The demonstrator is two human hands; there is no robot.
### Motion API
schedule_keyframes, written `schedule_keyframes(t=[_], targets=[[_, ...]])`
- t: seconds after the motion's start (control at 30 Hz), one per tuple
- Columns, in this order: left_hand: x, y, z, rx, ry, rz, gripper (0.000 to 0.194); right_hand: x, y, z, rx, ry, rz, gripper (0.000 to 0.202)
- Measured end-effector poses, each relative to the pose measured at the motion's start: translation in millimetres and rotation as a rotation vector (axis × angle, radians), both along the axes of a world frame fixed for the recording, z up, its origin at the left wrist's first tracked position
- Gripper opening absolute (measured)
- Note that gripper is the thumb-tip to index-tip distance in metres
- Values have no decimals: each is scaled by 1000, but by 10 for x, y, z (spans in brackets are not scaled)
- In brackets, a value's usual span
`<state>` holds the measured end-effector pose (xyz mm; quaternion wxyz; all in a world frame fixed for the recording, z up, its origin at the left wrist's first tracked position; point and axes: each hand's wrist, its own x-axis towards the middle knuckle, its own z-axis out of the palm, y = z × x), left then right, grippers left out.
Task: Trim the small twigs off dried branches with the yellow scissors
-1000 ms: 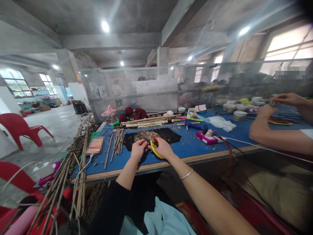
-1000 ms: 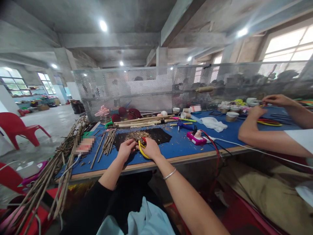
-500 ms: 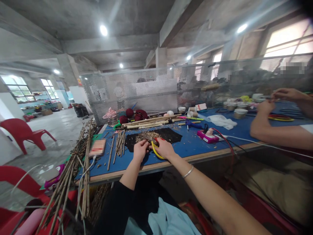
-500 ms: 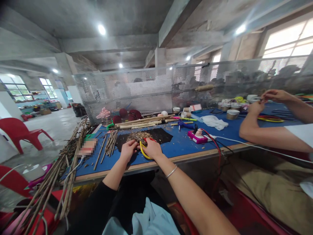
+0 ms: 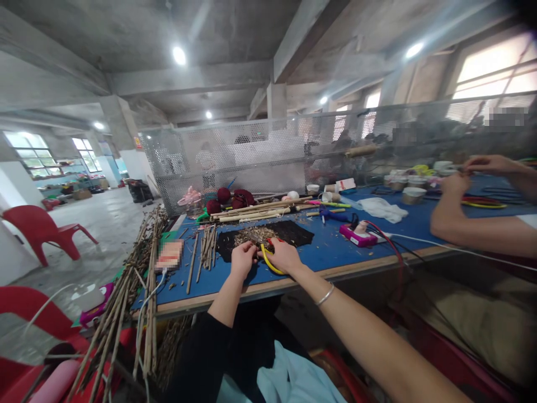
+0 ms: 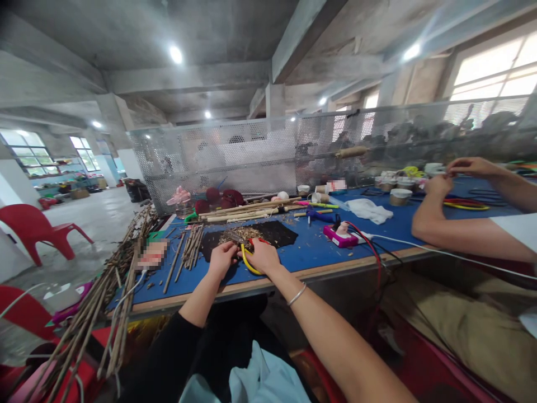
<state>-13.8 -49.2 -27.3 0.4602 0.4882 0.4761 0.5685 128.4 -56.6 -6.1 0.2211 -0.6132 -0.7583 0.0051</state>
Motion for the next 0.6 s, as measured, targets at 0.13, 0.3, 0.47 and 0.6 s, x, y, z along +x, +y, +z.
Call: schedule_keyframes(t=[0.13, 0.3, 0.47, 0.6], targets=[[-7, -20, 14, -6, -42, -72, 23, -1, -14, 21, 62, 24, 79, 52], [-3, -29, 27, 5, -39, -86, 22, 14, 15, 19, 63, 27, 115, 52], [0, -38, 42, 8, -34, -76, 24, 13, 25, 16, -18, -8, 33, 53], [2, -39, 43, 9, -11, -39, 23, 2, 29, 5, 1, -24, 9, 53]])
